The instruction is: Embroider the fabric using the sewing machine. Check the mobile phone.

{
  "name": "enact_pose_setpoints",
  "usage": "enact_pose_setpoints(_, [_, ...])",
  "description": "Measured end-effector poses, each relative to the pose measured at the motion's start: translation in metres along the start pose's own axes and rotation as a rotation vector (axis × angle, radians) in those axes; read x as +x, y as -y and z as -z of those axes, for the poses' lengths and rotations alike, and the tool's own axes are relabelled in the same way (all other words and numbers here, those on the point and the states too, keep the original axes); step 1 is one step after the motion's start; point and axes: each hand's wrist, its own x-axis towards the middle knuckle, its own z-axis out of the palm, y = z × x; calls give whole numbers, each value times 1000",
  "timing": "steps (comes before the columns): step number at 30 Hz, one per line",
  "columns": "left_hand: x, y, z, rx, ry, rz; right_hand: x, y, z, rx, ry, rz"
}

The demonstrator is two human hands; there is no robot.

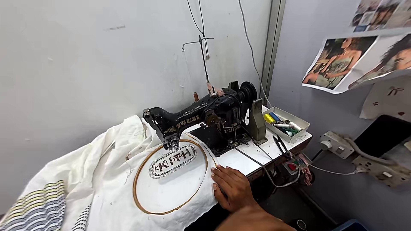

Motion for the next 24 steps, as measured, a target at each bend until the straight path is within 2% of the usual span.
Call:
enact_pose_setpoints(2, [-32, 27, 30, -187, -103, 105, -3, 0, -1, 2, -3, -1])
enact_pose_setpoints(4, [-66, 52, 61, -311, -317, 186, -6, 2, 1, 16, 7, -10])
enact_pose_setpoints(7, [-106, 78, 103, -179, -727, 307, -18, 2, -1, 39, -26, -4])
enact_pose_setpoints(10, [-128, 101, 143, -28, -965, 386, -27, 3, -3, 36, -25, 4])
enact_pose_setpoints(13, [-141, 137, 176, 76, -961, 607, -30, 3, -3, 36, -21, 4])
enact_pose_setpoints(15, [-143, 164, 191, 80, -863, 748, -29, 4, -2, 32, -15, 0])
enact_pose_setpoints(17, [-141, 190, 195, 74, -744, 813, -28, 5, -1, 28, -6, -13])
enact_pose_setpoints(21, [-142, 227, 176, 41, -607, 760, -30, 6, 0, 27, 14, -20])
enact_pose_setpoints(24, [-137, 230, 166, 119, -497, 671, -31, 4, -1, 26, 5, -19])
